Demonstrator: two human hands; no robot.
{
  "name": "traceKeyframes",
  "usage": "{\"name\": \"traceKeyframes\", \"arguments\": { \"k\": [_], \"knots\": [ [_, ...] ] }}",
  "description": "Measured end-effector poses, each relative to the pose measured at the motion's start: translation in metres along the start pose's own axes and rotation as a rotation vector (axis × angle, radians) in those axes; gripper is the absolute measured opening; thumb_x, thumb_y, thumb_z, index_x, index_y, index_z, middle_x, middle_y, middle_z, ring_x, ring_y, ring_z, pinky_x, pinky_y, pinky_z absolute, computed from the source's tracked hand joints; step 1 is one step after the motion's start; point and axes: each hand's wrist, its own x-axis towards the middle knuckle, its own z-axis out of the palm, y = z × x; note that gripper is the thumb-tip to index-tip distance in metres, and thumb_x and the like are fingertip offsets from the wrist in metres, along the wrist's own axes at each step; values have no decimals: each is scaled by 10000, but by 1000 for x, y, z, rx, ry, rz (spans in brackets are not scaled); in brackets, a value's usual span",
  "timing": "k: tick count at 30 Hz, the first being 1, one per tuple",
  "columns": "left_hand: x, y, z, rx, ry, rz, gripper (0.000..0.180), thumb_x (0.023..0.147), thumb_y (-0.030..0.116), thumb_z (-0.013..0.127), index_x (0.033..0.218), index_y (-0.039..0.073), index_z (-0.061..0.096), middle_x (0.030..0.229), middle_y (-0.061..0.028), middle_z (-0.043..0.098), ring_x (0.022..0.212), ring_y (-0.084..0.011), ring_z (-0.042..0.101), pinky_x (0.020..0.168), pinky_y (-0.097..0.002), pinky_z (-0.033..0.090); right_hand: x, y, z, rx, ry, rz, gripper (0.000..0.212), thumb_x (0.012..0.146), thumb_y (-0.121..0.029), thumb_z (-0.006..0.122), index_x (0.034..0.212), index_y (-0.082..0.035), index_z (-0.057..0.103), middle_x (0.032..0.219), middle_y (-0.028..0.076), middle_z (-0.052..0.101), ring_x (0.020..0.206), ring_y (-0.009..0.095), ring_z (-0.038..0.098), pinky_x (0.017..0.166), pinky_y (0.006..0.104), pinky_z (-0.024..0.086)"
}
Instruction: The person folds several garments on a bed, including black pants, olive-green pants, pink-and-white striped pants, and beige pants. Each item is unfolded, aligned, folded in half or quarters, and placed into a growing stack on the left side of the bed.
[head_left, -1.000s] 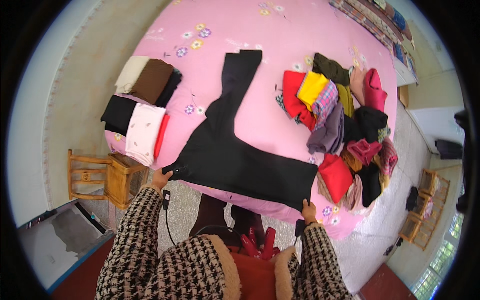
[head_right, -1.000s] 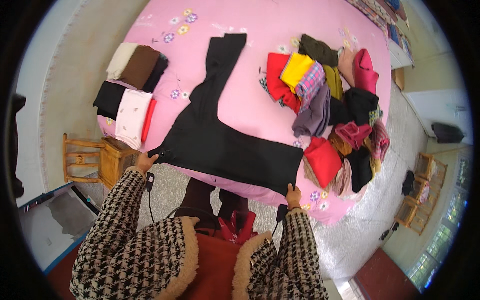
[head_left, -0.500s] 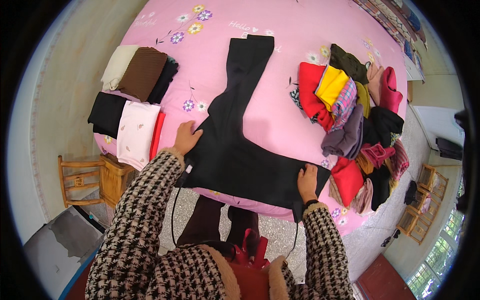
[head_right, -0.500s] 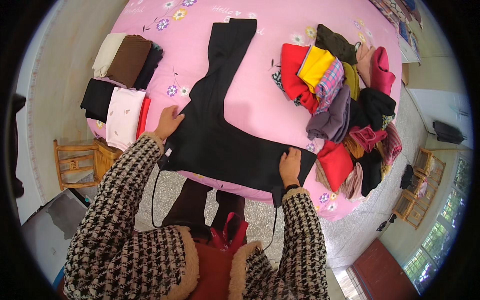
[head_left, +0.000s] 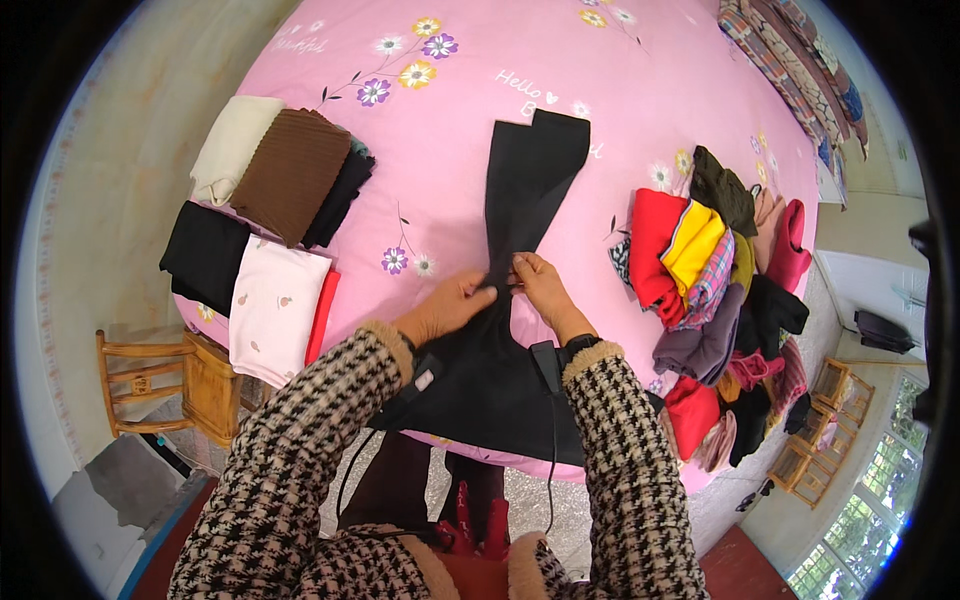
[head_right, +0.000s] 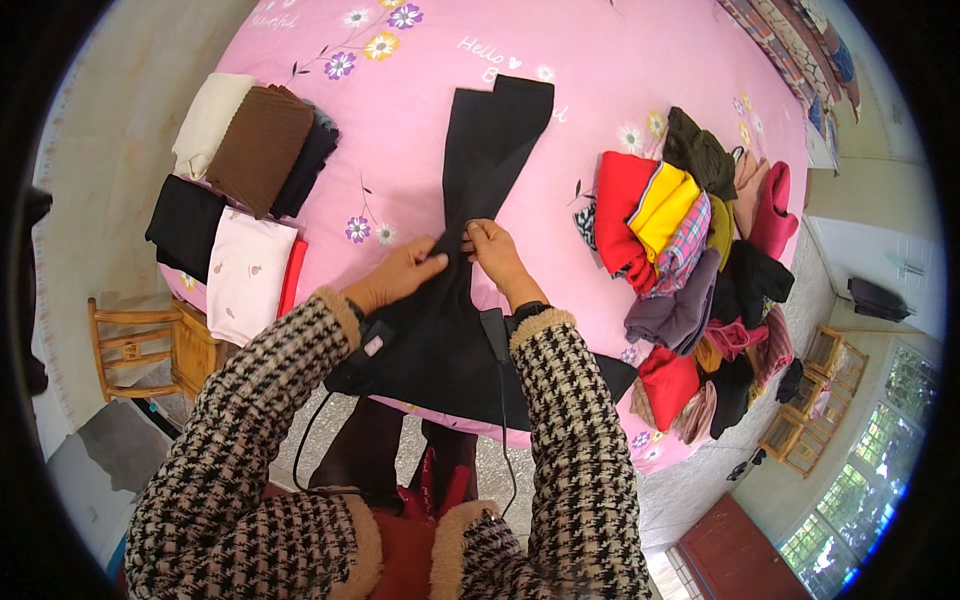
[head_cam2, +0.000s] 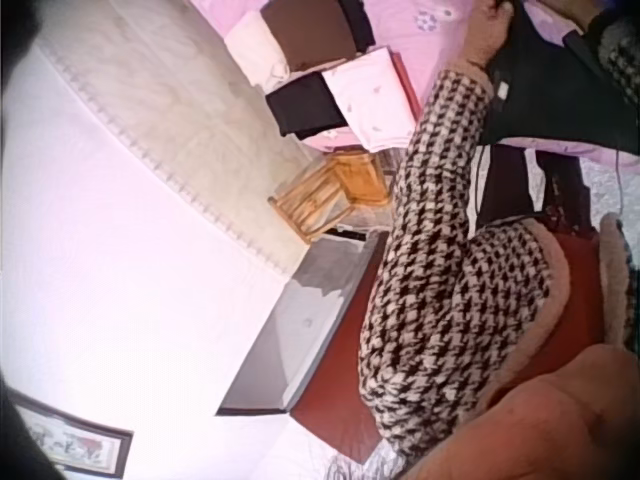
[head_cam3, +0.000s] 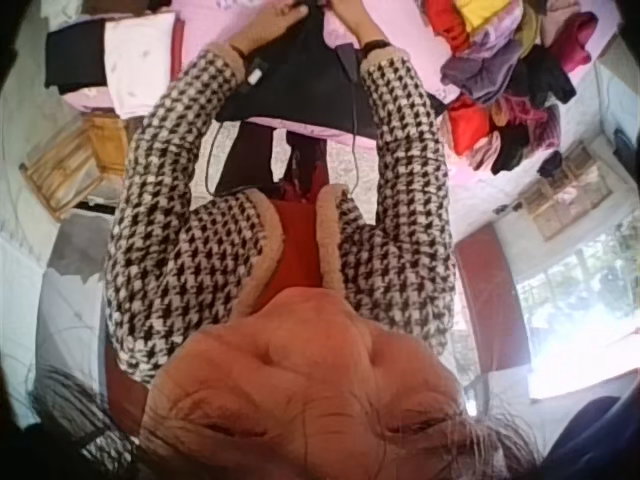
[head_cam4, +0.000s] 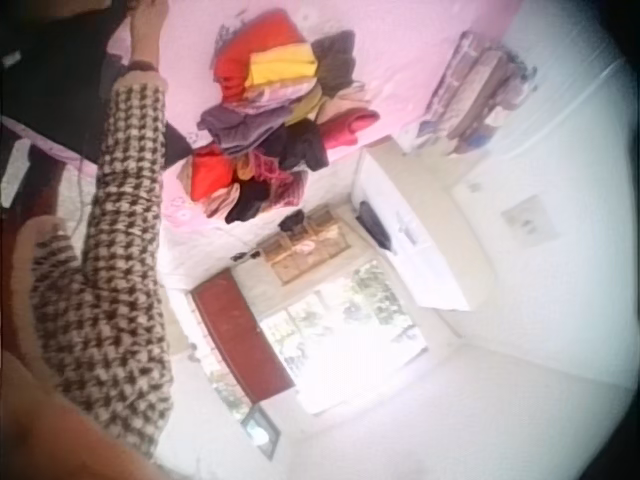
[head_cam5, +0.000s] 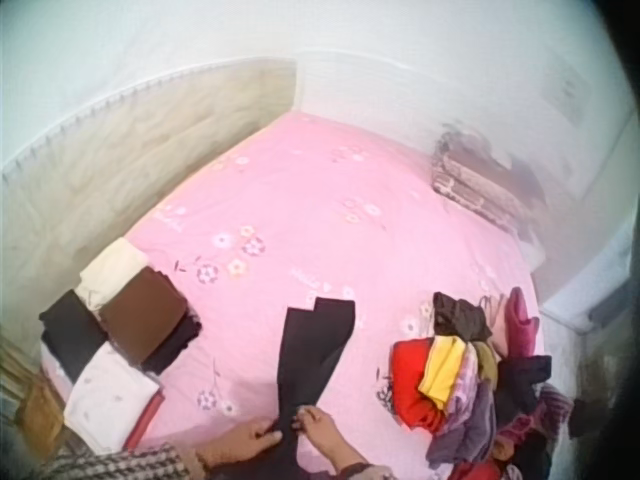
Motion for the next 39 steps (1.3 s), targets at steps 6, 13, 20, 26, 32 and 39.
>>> {"name": "traceKeyframes", "arguments": {
  "k": [6, 13, 20, 26, 32, 39],
  "knots": [
    [-26, 30, -6, -54, -267, 147, 198, 812, 114, 596, 906, -59, 576, 1395, -167, 394, 1202, -204, 431, 977, -307, 341, 16, -19, 3, 544, -195, 184, 314, 946, -253, 454, 1083, 7, 564, 956, 140, 655, 839, 218, 643, 733, 301, 536],
    [-23, 32, -15, 114, -390, 183, 228, 765, 118, 579, 945, -18, 612, 1360, -166, 438, 1218, -290, 449, 982, -345, 376, 24, -51, -19, 707, -161, -44, 172, 902, -209, 569, 965, -50, 579, 775, 70, 629, 650, 171, 623, 600, 299, 548],
    [52, 7, -25, 126, 71, 266, 295, 746, 63, 582, 1039, 33, 564, 1142, -131, 546, 1057, -286, 526, 896, -361, 428, -31, -71, -53, 833, -225, -311, 467, 907, -264, 559, 1313, -63, 448, 1296, 102, 488, 658, 99, 390, 646, 253, 396],
    [144, 17, 3, 510, 420, 512, 277, 772, 158, 667, 990, 23, 564, 895, -125, 595, 819, -279, 582, 717, -354, 464, -49, -66, -54, 958, -143, -337, 639, 810, -229, 694, 1361, -112, 393, 1370, 120, 399, 848, 154, 519, 763, 278, 465],
    [160, 48, 9, 360, 32, 141, 199, 818, 185, 598, 758, 13, 516, 669, -50, 564, 628, -181, 547, 575, -374, 391, -27, -86, -60, 745, 87, -382, 569, 828, -71, 657, 1331, -86, 389, 1022, 84, 597, 919, 153, 571, 826, 282, 471],
    [106, 65, -52, -1061, -479, -5, 380, 820, 106, 471, 1166, -31, 547, 1129, -104, 603, 1027, -165, 560, 927, -286, 420, 13, -108, -40, -2, 302, -772, 611, 827, -19, 649, 1352, -33, 336, 930, 51, 570, 847, 123, 565, 792, 244, 478]
  ]
}}
